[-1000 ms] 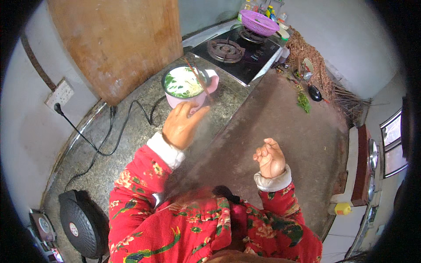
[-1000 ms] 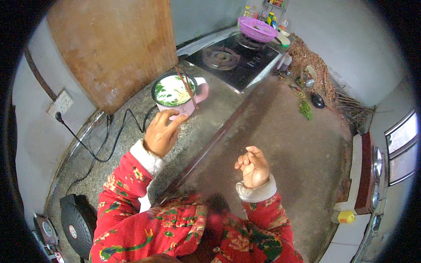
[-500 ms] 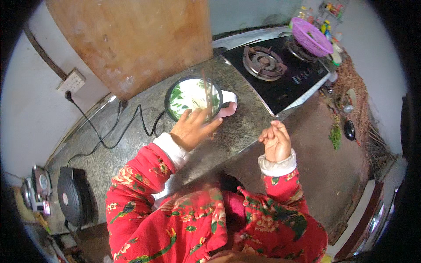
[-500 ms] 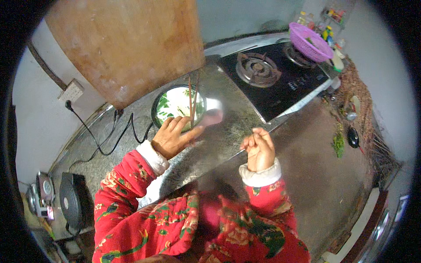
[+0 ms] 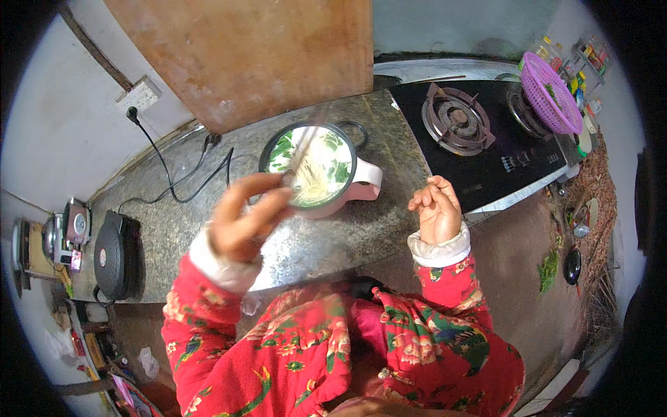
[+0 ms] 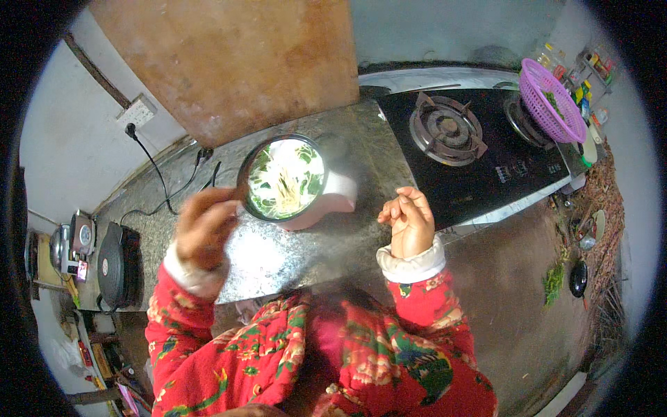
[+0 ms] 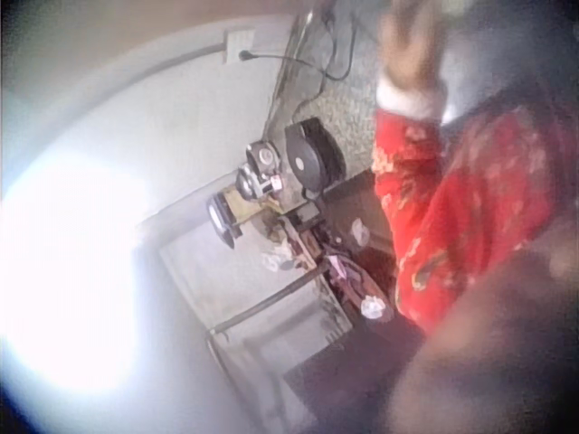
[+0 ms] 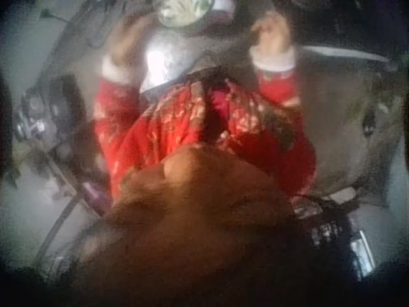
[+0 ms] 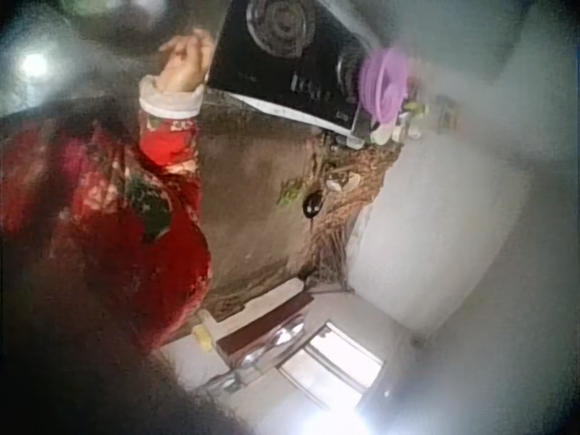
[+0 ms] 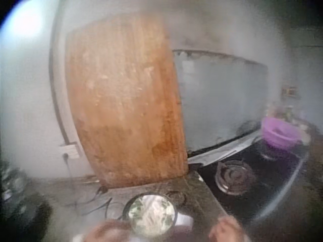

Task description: The person opens a sandwich press, removes two cooked buns, and places them on a tray. They then stir a pot of soup containing noodles and greens with chopsticks and continue stirring for the remainder of the clip.

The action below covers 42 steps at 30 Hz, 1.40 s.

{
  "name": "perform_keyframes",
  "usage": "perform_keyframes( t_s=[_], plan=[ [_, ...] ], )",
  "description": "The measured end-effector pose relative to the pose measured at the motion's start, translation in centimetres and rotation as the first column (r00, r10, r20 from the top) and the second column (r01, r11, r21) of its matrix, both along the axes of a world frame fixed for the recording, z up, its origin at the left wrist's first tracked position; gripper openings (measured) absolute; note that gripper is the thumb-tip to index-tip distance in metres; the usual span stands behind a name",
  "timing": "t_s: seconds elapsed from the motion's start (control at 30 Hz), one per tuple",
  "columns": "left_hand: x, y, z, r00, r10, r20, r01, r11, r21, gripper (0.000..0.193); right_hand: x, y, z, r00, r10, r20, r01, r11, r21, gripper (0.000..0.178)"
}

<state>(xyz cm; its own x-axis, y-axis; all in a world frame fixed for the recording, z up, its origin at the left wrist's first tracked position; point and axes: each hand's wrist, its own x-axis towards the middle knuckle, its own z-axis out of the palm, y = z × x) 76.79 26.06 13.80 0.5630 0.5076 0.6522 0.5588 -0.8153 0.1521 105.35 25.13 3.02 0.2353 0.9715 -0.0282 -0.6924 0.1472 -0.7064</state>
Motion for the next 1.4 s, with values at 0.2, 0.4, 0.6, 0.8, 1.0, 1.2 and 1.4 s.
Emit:
perform_keyframes(
  t_s=[0.2, 0.4, 0.6, 0.8, 1.0, 1.2, 1.4],
  plan=[
    [-2.6, -2.8, 4.4, 0.86, 0.033, 0.509, 0.002, 0.998, -0.068, 0.013, -0.2, 1.1, -0.9, 0.999, 0.004, -0.044, -0.005, 1.0, -0.025, 0.012],
    [-2.7, -2.4, 3.6, 0.935, 0.153, 0.319, -0.028, 0.931, -0.365, 0.011, -1.6, 1.6, -1.6, 1.0, -0.02, -0.004, 0.02, 1.0, -0.004, 0.012],
    [-2.3, -0.6, 1.6, 0.929, 0.121, 0.348, 0.044, 0.901, -0.431, 0.009, -2.6, 1.7, -1.9, 0.998, -0.028, 0.053, 0.028, 0.999, -0.014, 0.013],
    [-4.8, -0.4, 1.4, 0.871, 0.319, 0.374, -0.123, 0.879, -0.461, 0.009, -2.6, 1.9, -2.3, 0.998, -0.04, 0.054, 0.041, 0.999, -0.028, 0.013],
    [-7.3, -1.7, 2.4, 0.794, 0.332, 0.51, -0.176, 0.928, -0.329, 0.017, -3.0, 2.2, -2.2, 0.979, -0.051, 0.198, 0.055, 0.998, -0.013, 0.014],
    [-7.2, -1.3, 0.6, 0.798, 0.417, 0.436, -0.241, 0.883, -0.403, 0.011, -3.5, 2.5, -2.1, 0.883, -0.087, 0.461, 0.072, 0.996, 0.05, 0.016],
    [-5.1, -0.8, -0.7, 0.73, 0.415, 0.543, -0.147, 0.871, -0.468, 0.012, -3.5, 2.7, -2.2, 0.885, -0.08, 0.458, 0.069, 0.997, 0.041, 0.015]
  ],
)
